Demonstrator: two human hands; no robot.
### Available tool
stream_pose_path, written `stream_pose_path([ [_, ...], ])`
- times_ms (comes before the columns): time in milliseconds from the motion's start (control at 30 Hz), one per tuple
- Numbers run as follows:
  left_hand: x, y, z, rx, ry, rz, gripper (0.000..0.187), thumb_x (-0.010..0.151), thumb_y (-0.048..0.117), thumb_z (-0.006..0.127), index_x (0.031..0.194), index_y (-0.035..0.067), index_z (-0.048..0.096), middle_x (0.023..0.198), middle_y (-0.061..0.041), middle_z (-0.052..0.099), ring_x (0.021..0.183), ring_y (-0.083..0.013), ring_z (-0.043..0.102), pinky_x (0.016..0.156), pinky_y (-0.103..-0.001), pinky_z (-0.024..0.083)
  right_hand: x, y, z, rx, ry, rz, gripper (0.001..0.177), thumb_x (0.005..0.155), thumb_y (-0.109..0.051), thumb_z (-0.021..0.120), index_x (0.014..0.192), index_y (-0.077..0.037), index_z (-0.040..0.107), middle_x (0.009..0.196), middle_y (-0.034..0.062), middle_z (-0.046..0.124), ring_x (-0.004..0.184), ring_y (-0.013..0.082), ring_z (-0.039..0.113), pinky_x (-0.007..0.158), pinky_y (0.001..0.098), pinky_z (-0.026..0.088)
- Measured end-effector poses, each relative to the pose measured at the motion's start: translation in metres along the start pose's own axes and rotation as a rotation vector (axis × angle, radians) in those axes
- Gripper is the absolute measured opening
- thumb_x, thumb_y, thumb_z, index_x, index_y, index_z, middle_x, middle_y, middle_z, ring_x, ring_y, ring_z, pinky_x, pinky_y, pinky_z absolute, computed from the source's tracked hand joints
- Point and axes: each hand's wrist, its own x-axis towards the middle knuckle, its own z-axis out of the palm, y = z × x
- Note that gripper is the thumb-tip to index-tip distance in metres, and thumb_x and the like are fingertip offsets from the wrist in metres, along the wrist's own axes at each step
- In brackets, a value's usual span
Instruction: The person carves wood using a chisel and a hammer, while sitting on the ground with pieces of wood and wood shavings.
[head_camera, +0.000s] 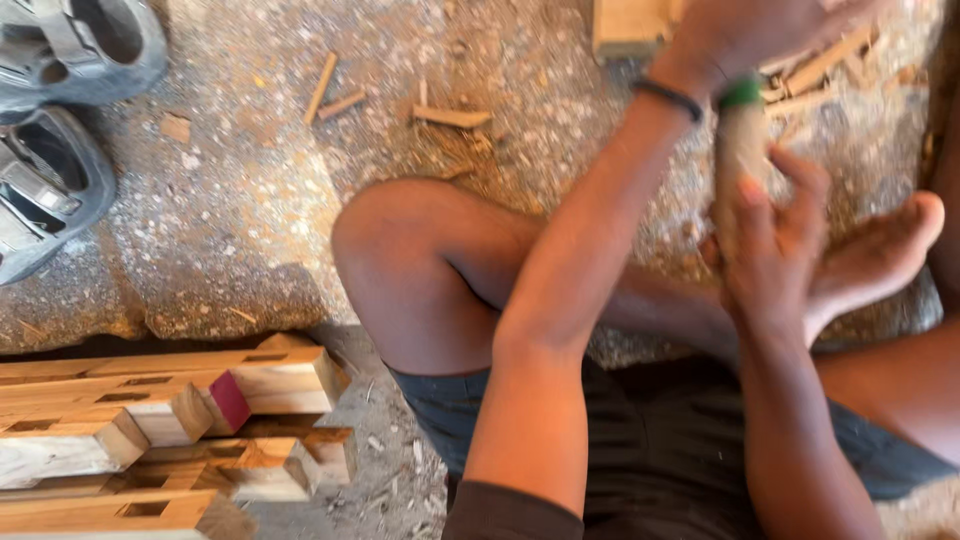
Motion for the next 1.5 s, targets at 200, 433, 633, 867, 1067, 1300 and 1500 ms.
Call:
stream_pose_path([
  [200,0.004,0.079,-0.010,-0.156,-0.089,-0.059,0.033,0.100,0.044,0.067,0.077,0.021,0.062,0.056,0.006,0.054,0.042,-0.0082,0.048,0.041,-0.028,0.041,-0.047,0.005,-0.044,0.166,0.015,0.119,0.035,0.126,-0.017,0.051,0.150,0.001,0.035,0.094,0.0201,0.061,0.060,0.0176,0.054,0.052,0.0274,0.046],
  [433,-0.009,0.092,-0.042,-0.182,-0.132,-0.093,0.041,0.101,0.052,0.062,0.073,0.022,0.063,0.053,0.003,0.051,0.043,-0.0135,0.052,0.044,-0.035,0.044,-0.057,-0.007,-0.039,0.101,-0.002,0.193,0.037,0.119,-0.013,0.052,0.148,0.003,0.037,0.092,0.0240,0.063,0.056,0.0183,0.054,0.053,0.0291,0.046],
  [633,-0.003,0.087,-0.054,-0.215,-0.167,-0.138,0.042,0.103,0.052,0.060,0.074,0.022,0.066,0.049,0.003,0.051,0.039,-0.0152,0.050,0.043,-0.036,0.042,-0.051,-0.012,-0.042,0.090,-0.029,0.195,0.037,0.117,-0.013,0.052,0.147,0.003,0.038,0.089,0.0226,0.063,0.053,0.0178,0.055,0.052,0.0279,0.045],
  [867,-0.001,0.086,-0.065,-0.168,-0.085,-0.087,0.042,0.106,0.054,0.055,0.081,0.022,0.067,0.050,0.002,0.049,0.041,-0.0145,0.049,0.045,-0.036,0.040,-0.049,-0.018,-0.037,0.071,-0.019,0.218,0.041,0.116,-0.013,0.051,0.152,0.001,0.039,0.088,0.0218,0.064,0.057,0.0180,0.055,0.049,0.0264,0.043],
  [1067,-0.011,0.079,-0.055,-0.207,-0.143,-0.133,0.043,0.107,0.053,0.055,0.081,0.022,0.067,0.051,0.004,0.051,0.041,-0.0115,0.050,0.046,-0.034,0.044,-0.047,-0.016,-0.036,0.027,-0.034,0.215,0.039,0.117,-0.012,0.050,0.152,0.000,0.039,0.086,0.0217,0.063,0.052,0.0169,0.055,0.049,0.0263,0.043],
  [1300,-0.022,0.077,-0.037,-0.172,-0.172,-0.146,0.038,0.103,0.049,0.057,0.078,0.023,0.066,0.051,0.009,0.050,0.040,-0.0045,0.046,0.039,-0.026,0.041,-0.050,-0.015,-0.037,0.019,-0.068,0.182,0.032,0.121,-0.011,0.047,0.147,0.004,0.036,0.091,0.0233,0.062,0.053,0.0166,0.055,0.050,0.0272,0.046],
  [1500,-0.020,0.076,-0.033,-0.117,-0.064,-0.075,0.039,0.106,0.050,0.057,0.077,0.024,0.061,0.054,0.010,0.050,0.042,-0.0033,0.045,0.039,-0.024,0.039,-0.050,-0.014,-0.039,0.017,-0.064,0.164,0.033,0.121,-0.011,0.046,0.148,0.004,0.036,0.092,0.0235,0.062,0.054,0.0167,0.055,0.047,0.0255,0.046],
])
